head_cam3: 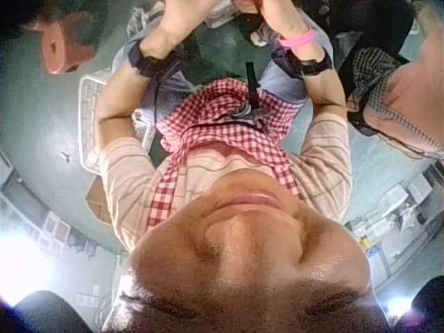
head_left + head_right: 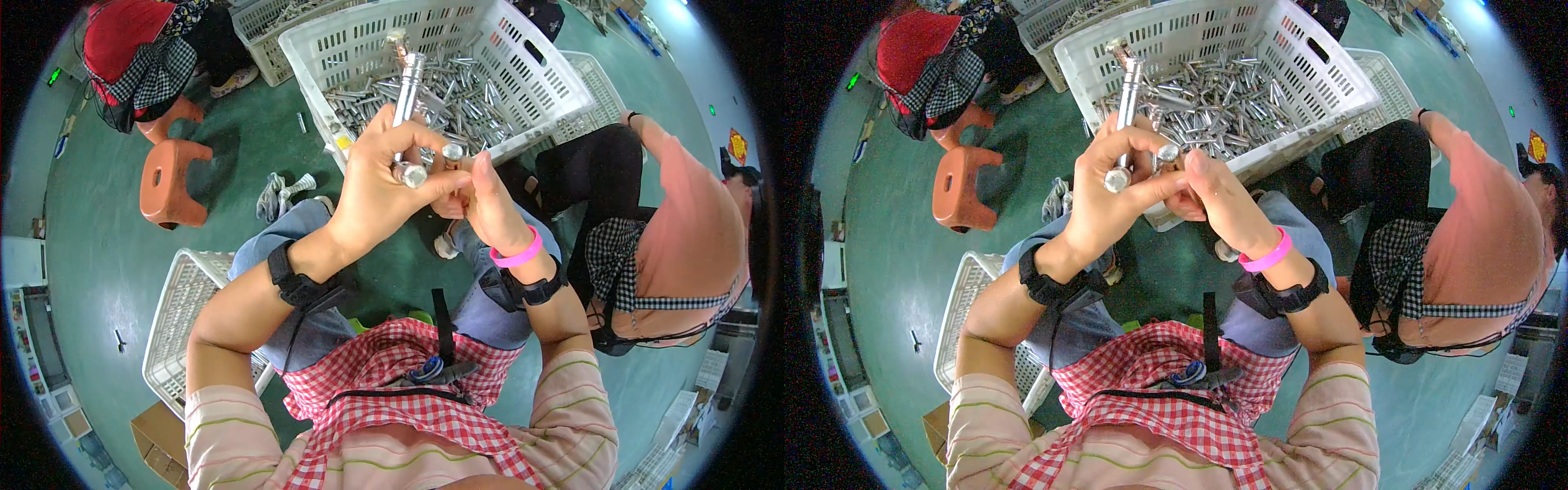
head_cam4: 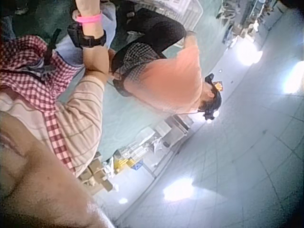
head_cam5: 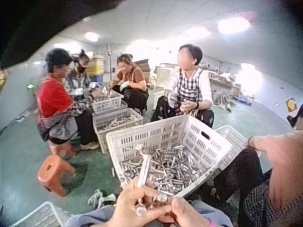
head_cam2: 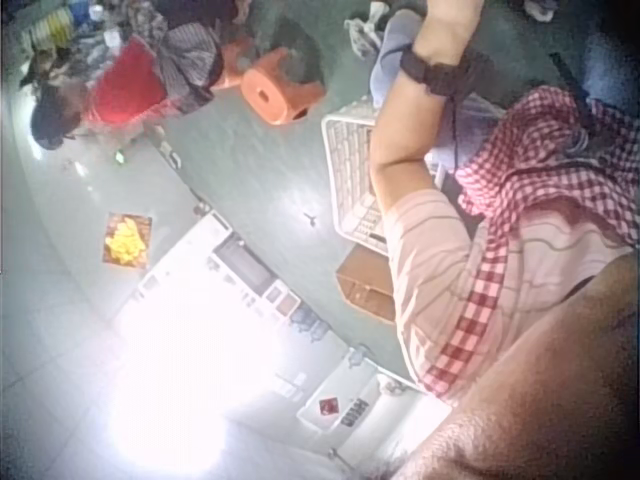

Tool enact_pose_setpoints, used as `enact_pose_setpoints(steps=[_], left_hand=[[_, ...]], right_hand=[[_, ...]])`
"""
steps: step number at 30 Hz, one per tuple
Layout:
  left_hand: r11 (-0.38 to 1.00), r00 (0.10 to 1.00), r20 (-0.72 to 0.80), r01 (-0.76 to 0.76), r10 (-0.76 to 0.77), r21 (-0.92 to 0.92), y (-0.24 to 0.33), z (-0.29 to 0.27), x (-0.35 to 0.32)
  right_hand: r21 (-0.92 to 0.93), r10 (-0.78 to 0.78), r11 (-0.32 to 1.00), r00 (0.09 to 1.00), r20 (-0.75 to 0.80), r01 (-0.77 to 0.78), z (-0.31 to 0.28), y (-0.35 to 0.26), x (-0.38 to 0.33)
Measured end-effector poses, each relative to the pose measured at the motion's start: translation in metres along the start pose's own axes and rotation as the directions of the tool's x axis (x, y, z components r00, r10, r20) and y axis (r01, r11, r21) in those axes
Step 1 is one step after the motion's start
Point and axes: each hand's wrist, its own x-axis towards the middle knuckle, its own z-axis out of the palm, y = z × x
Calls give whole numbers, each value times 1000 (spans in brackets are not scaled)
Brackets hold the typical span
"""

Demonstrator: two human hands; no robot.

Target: The person assembles small metal components by hand, picking pieces from white plastic crates, joining them together, and placing the finished units into separate containers.

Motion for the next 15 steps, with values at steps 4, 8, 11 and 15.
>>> enact_pose_setpoints(steps=[4, 8, 11, 15], left_hand=[[999, 998, 55, 41, -40, -20, 7, -2, -4], [999, 995, 99, 3, 1, -33, 6, -1, -7], [999, 986, 168, 12, -4, -47, 6, -5, -9], [991, 966, 258, 10, 26, -137, 6, -11, -7]], right_hand=[[-13, 76, 997, 996, -54, -77, 4, -1, -2], [77, 75, 994, 997, -26, -73, 9, -3, -5], [173, 71, 982, 997, 10, -72, 12, -2, -7], [265, 102, 962, 986, -130, -64, 31, -21, -6]])
